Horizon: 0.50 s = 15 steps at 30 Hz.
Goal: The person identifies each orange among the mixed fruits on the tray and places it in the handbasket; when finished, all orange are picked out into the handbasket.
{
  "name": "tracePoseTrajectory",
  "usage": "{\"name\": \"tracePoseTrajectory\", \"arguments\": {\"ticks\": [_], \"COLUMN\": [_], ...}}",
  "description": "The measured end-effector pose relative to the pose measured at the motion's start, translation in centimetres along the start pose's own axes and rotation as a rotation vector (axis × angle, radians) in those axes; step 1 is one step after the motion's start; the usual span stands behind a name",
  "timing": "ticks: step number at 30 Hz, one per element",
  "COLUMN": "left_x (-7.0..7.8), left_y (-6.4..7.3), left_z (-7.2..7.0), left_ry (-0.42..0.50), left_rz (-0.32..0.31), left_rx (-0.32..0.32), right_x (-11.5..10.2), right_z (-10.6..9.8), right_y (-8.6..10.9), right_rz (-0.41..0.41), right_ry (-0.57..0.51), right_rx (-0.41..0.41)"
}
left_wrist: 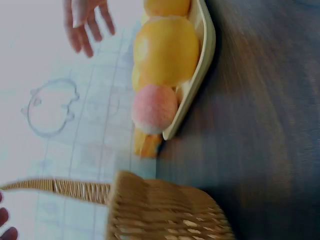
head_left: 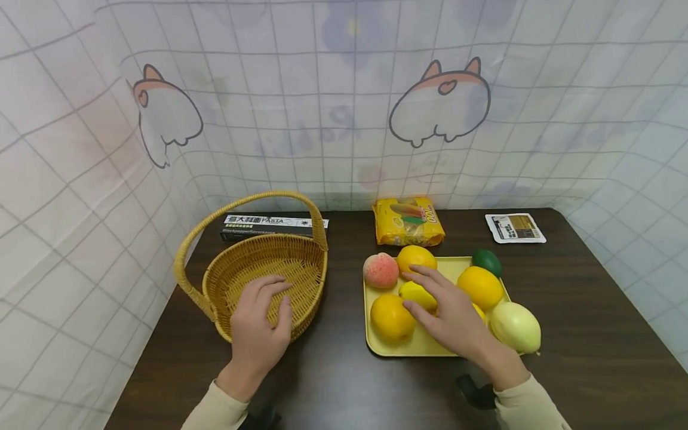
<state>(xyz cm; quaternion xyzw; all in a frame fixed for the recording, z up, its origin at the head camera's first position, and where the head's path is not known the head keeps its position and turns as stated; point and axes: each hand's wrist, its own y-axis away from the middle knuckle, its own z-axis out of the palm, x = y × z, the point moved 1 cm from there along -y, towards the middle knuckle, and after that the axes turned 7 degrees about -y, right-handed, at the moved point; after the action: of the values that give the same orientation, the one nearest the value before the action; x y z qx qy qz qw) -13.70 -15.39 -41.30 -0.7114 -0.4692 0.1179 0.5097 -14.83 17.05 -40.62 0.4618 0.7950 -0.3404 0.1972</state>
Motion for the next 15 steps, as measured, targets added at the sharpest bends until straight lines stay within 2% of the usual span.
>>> {"name": "tracePoseTrajectory", "arguments": {"ticks": [2,6,8,10,13,15], "left_x": [-0.5,-1.5,-1.5,-1.4,-1.6,-2.9], "left_y": [0.8,2.5,2.6,2.4,2.0,2.5], "left_z": [-0.5,-1.5,-2.2,-2.9,-3.5,-3.2], "left_ry": [0.013,0.037,0.059,0.107,0.205,0.276], "left_rz": [-0.043,-0.172,-0.244,-0.317,-0.445,-0.553], "left_rx": [0.097,0.352,0.478,0.567,0.617,0.586], "right_x": [-0.1,-0.1,0.1,0.1,0.4,0.5], "right_z": [1.0,3.2,4.1,5.0,6.0,6.5], "right_y": [0.3,0.9,1.0,1.1,1.3,1.5], "right_rz": [-0.015,-0.007,-0.002,0.004,0.004,0.005], "right_ry": [-0.047,-0.152,-0.202,-0.252,-0.314,-0.344], "right_rx": [0.000,0.039,0.075,0.109,0.156,0.196]}}
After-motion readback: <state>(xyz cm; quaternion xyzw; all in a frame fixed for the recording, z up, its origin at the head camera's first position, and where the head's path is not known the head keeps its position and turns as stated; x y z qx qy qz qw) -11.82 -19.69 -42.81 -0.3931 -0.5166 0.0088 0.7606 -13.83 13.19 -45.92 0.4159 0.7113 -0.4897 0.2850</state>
